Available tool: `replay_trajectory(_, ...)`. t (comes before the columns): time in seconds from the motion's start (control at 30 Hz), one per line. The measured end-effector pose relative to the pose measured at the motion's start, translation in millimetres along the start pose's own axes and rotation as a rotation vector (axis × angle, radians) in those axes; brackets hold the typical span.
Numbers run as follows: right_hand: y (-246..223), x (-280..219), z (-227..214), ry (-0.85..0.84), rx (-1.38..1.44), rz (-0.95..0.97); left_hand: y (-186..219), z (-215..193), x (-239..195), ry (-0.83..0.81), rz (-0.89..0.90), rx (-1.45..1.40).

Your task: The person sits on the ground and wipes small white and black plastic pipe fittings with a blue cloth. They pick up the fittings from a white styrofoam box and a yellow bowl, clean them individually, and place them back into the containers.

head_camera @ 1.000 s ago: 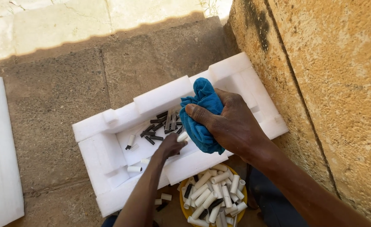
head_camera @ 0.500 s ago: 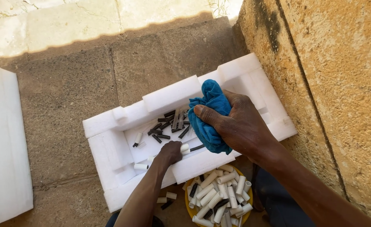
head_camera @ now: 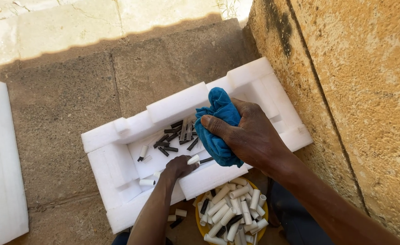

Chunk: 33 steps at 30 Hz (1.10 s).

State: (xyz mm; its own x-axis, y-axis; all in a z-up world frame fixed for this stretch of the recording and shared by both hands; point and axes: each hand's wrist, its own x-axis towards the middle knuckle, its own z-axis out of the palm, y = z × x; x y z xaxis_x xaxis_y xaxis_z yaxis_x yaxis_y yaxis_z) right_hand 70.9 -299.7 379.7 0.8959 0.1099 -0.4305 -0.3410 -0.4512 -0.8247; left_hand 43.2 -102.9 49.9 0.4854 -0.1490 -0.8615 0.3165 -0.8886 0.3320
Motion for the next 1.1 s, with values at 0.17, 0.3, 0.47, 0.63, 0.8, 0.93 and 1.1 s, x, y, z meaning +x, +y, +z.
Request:
replay_trajectory(0.17,0,1,3,-0.01,-0.02,-0.024,-17,17,25,0.09,-0.052,-0.055)
replay_trajectory(0.3,-3,-4,5,-0.002,0.003,-0.044,-37,23,42,0.081,-0.058,-0.147)
replay_trajectory(0.47,0,1,5,0.014,0.052,-0.082,-52,-9,16,-0.057,0.13,-0.503)
replay_trajectory(0.63,5,6,-2,0.023,0.044,-0.104,18,-78,-156,-0.075,0.24,-0.617)
replay_trajectory(0.8,-1,-2,-1,0.02,0.078,-0.119,58,-87,-271,0.063,0.255,-0.919)
replay_trajectory(0.93,-15,-25,20,-0.011,0.174,-0.009,90,-71,-310,0.315,0.297,-1.33)
replay_trajectory(1.1,-8,-46,66,-0.112,0.212,0.034,95,-53,-281,0.53,0.311,-1.589)
